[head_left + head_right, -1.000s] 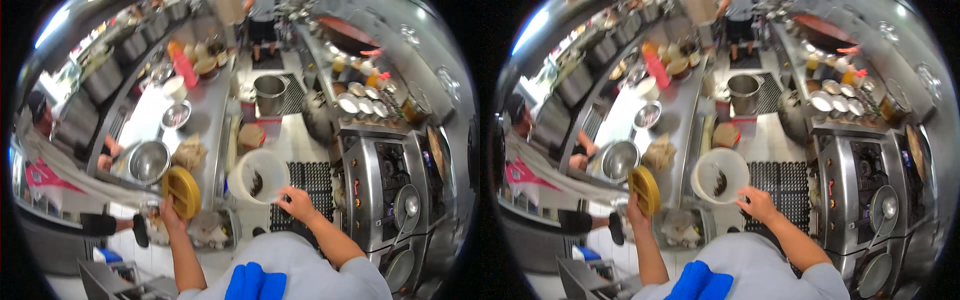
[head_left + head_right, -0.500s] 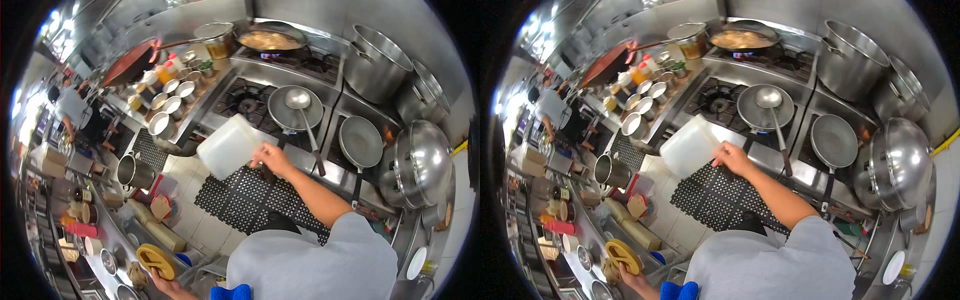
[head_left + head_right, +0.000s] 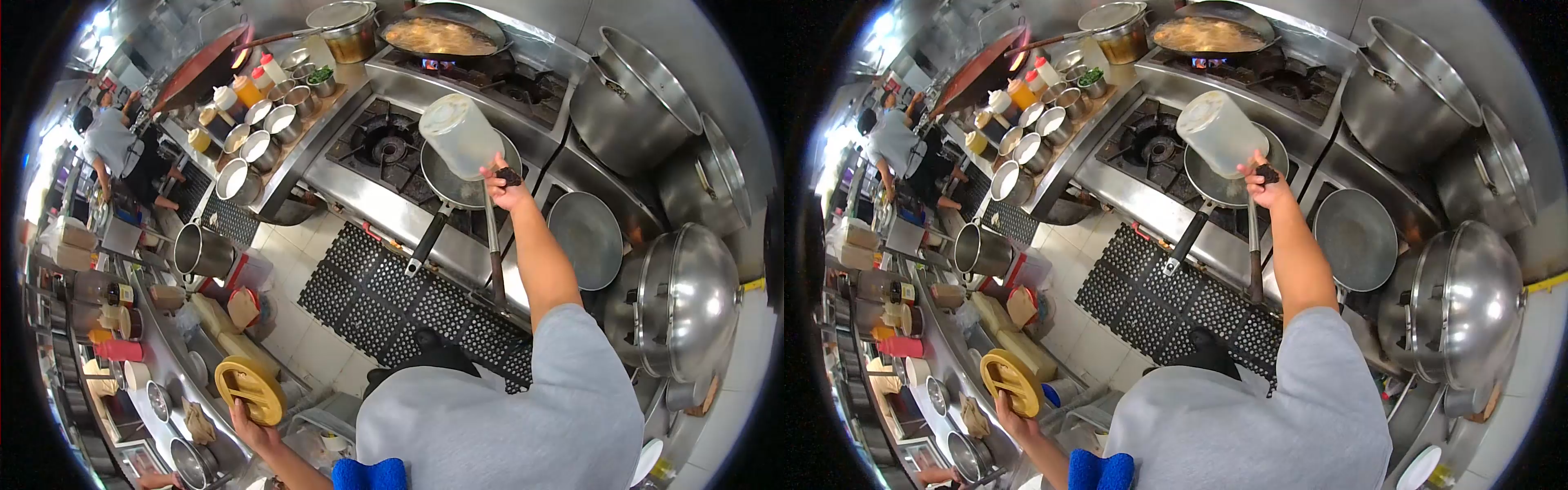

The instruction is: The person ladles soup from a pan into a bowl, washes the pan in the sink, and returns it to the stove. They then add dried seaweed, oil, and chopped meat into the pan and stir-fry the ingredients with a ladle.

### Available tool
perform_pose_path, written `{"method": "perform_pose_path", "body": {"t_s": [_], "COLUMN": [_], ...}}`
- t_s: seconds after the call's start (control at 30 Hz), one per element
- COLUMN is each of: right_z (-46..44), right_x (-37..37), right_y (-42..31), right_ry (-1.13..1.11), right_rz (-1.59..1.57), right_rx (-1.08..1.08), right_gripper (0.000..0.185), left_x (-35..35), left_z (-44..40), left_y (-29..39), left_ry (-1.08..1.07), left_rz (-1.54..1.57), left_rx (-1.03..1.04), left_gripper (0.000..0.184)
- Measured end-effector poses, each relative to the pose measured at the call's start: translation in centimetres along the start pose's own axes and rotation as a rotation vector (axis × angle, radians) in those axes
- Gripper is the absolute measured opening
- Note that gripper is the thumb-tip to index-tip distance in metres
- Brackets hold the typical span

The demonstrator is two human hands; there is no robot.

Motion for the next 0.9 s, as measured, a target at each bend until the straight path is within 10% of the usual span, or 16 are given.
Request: {"method": "perform_pose_path", "body": {"t_s": [0.37, 0.57, 0.7, 0.9], "right_z": [1.5, 5.5, 8.2, 8.9], "right_x": [6.1, 18.8, 27.9, 37.6], "right_y": [-5.3, -5.4, 4.5, 31.5], "right_ry": [-0.040, 0.054, 0.047, -0.676], "right_rz": [-0.057, 1.131, 1.751, 1.914], "right_rx": [-0.187, -0.803, -0.806, -0.487], "right_gripper": [0.025, 0.022, 0.022, 0.027], "left_x": [-4.7, -6.4, -10.2, -17.4], "left_z": [-2.6, -5.3, -7.3, -6.9], "left_y": [-0.2, 0.9, 2.3, 7.1], "left_ry": [0.122, 0.073, 0.078, 0.330], "left_rz": [-0.011, 0.032, 0.043, 0.151], "left_rx": [-0.050, -0.010, -0.009, 0.138], "left_gripper": [0.033, 0.034, 0.034, 0.024]}}
Point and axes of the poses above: each hand's wrist, its own z-axis away from the middle knuckle, its own x-axis out of the palm, y = z × x, the point moved 5 cm from there along -z, towards the middle knuckle, and after that the axes turned 1 degree about x, right-handed, at the moved point
